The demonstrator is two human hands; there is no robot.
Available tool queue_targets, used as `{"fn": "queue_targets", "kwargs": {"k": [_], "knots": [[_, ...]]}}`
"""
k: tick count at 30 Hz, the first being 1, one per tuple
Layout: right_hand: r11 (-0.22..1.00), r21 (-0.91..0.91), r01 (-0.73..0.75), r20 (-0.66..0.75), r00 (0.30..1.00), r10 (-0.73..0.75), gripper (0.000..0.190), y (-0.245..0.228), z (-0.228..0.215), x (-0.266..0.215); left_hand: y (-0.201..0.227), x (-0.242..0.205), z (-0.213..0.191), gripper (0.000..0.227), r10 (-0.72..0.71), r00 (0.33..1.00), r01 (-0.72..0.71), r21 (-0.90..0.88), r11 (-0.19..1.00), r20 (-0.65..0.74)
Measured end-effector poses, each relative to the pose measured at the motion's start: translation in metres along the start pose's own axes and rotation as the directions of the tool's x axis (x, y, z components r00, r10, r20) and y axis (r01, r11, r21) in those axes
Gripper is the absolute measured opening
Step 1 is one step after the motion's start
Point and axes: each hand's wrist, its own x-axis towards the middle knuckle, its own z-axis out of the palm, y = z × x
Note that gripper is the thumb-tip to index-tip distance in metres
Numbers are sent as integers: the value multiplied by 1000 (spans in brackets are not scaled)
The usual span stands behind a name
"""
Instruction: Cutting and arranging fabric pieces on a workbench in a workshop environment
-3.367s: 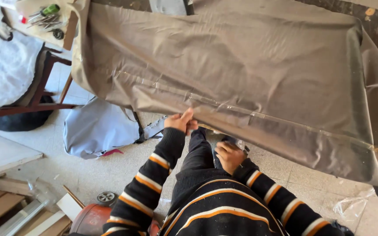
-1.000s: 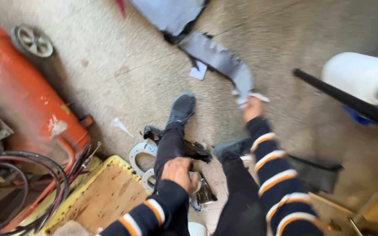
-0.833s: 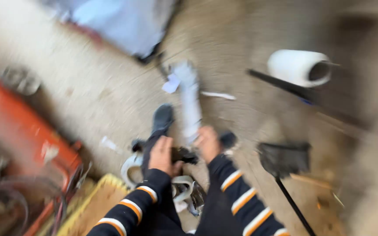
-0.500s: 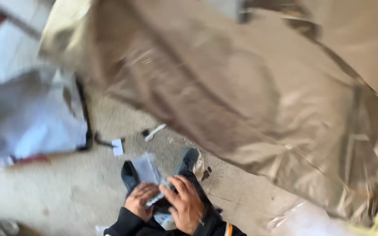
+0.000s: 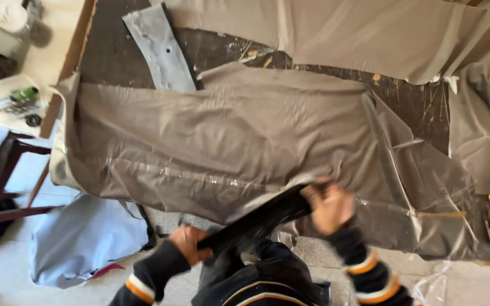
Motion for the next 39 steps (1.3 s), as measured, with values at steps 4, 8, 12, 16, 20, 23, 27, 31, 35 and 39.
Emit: {"fn": "queue_targets", "kwargs": {"k": [4,8,12,16,20,23,27,31,35,39], "knots": [[972,-172,-158,-399,914,78,38,130,-36,70,35,59,-101,31,-67,995,82,237,968,-73],[896,-88,-436,-436,825,359,42,241,-56,114,18,168,-174,30,42,982,-22,109,994,-185],[794,-23,-608,-456,713,533,39,257,-51,162,-2,298,-221,31,12,983,-21,-47,999,-181],[781,-53,-622,-394,732,556,49,277,-48,203,-26,403,-234,42,9,993,-17,-73,997,-118],[884,-313,-347,-489,857,163,29,264,-59,219,7,396,-259,54,-57,955,25,-113,993,-290],[838,-491,-237,-586,802,-116,67,218,-80,212,-24,387,-259,52,-47,809,149,126,981,-586],[762,-627,-162,-428,889,-162,68,267,-98,200,-47,375,-252,67,-57,736,186,121,975,-675],[733,-676,-72,-302,935,-186,6,321,-133,214,-47,394,-252,49,-217,794,294,46,955,-567],[684,-720,-121,-388,887,-251,31,308,-161,237,-61,401,-239,19,3,636,139,119,983,-771],[812,-567,141,-341,857,-387,33,186,-146,198,30,328,-202,38,215,357,-15,225,974,-909]]}}
